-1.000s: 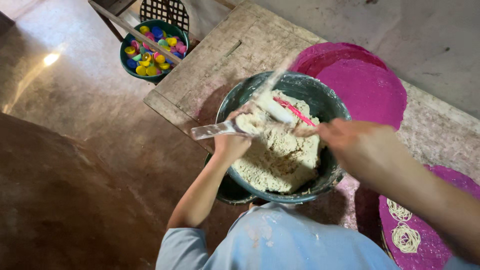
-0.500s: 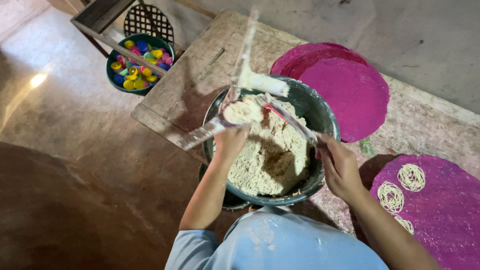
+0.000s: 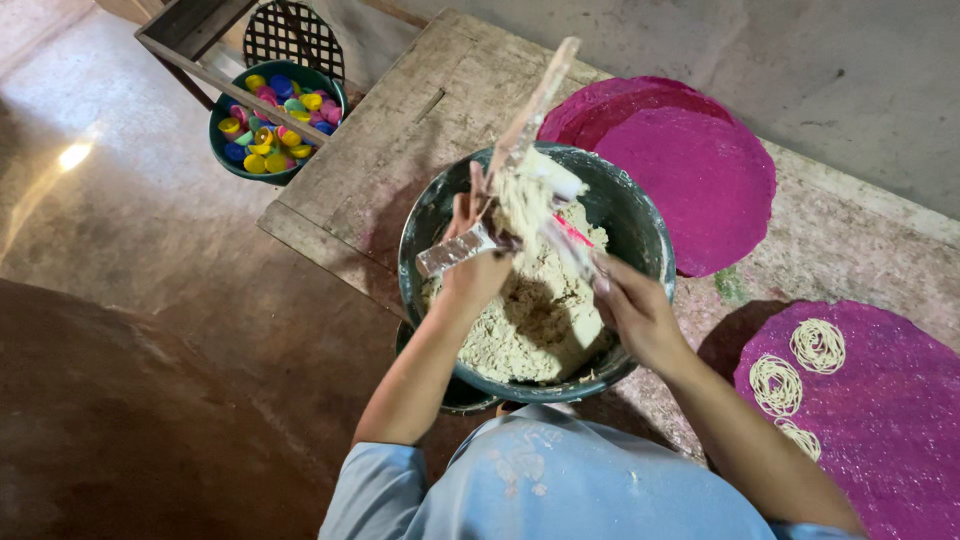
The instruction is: The person uses a manual press to extrude dough into spiral-shaped noodles onto purple mats placed in woven trays. They repeatedly scoop dough from a large metal bowl, load it into the press, and squeeze the handle to form noodles. The person also moves a filled tray to a steamer and places a new mat on an empty tray.
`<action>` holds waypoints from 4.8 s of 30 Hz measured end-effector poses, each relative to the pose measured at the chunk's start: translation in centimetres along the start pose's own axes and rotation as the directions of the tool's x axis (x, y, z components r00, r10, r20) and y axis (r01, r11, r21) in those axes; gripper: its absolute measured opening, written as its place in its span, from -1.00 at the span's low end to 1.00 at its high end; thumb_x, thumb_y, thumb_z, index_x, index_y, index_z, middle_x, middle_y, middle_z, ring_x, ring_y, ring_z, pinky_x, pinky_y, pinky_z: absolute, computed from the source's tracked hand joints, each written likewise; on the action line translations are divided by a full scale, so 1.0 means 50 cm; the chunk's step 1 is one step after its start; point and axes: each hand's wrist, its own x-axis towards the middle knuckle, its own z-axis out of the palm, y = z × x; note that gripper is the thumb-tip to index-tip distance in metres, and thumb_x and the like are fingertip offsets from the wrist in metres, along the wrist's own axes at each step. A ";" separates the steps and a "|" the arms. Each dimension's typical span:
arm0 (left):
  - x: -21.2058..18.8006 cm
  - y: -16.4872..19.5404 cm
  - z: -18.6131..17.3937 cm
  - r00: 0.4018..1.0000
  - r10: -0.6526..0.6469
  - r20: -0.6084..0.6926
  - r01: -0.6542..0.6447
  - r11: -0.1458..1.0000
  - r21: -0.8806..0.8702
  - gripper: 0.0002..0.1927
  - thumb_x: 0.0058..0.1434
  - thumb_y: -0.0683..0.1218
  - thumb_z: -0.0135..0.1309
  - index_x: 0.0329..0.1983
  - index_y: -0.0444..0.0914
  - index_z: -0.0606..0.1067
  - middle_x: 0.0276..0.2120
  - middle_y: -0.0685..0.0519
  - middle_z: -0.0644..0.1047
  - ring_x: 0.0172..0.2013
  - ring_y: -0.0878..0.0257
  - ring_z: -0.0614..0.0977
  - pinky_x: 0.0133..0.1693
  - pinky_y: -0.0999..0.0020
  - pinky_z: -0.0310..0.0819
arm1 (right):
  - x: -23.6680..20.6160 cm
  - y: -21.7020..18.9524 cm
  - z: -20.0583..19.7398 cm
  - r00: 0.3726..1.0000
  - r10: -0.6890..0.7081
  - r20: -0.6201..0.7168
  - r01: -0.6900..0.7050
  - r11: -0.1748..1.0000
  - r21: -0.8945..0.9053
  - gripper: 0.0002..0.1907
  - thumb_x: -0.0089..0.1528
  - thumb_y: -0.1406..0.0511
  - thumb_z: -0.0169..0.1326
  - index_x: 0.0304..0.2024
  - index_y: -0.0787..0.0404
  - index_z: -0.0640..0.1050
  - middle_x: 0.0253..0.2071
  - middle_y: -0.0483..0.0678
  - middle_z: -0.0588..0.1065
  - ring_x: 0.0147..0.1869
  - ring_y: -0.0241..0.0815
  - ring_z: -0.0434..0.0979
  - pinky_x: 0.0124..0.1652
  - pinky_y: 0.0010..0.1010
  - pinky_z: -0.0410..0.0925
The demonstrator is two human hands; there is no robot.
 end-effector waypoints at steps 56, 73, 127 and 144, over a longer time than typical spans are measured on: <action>-0.009 0.001 -0.105 0.978 0.083 -0.190 -0.048 0.982 0.181 -0.55 0.25 -0.05 0.19 0.21 -0.22 0.53 0.41 -0.32 0.25 0.23 -0.24 0.47 0.16 -0.02 0.49 | 0.031 0.031 -0.002 0.995 0.045 -0.089 -0.068 0.962 -0.264 -0.60 0.41 0.36 -0.02 0.31 0.13 0.48 -0.50 -0.09 0.44 -0.54 -0.41 0.28 -0.56 -0.56 0.21; -0.132 0.084 0.045 0.879 -0.010 0.476 0.459 -0.250 -0.853 -0.48 -0.01 -0.37 0.11 0.09 -0.36 0.45 -0.20 -0.11 0.56 -0.25 0.13 0.62 -0.27 0.27 0.55 | -0.045 -0.068 -0.071 0.771 -0.633 0.070 0.546 0.601 -0.584 -0.31 0.45 0.12 -0.41 0.58 0.20 -0.16 0.56 0.37 -0.20 0.56 0.54 -0.20 0.39 0.29 -0.08; -0.348 0.554 0.500 0.519 -0.232 0.823 0.841 -0.031 -0.540 -0.47 0.46 -0.04 -0.08 0.42 -0.38 0.28 0.35 -0.13 0.40 0.33 0.08 0.39 0.33 0.23 0.16 | -0.934 0.138 -0.567 0.870 0.072 -0.488 0.160 0.894 0.418 0.01 0.16 0.01 0.33 0.43 0.29 0.10 0.40 0.18 0.27 0.40 -0.07 0.48 0.37 0.01 0.23; -0.201 0.633 0.385 0.756 0.450 0.475 0.654 -0.558 -0.512 -0.16 0.47 0.16 0.04 0.60 -0.38 0.04 0.44 -0.30 0.20 0.46 -0.11 0.21 0.48 -0.02 0.02 | -0.767 0.040 -0.555 0.892 0.438 0.108 -0.434 0.769 0.469 0.05 0.23 -0.33 -0.14 0.37 0.42 0.28 0.07 0.21 0.53 0.10 0.02 0.56 0.06 -0.14 0.42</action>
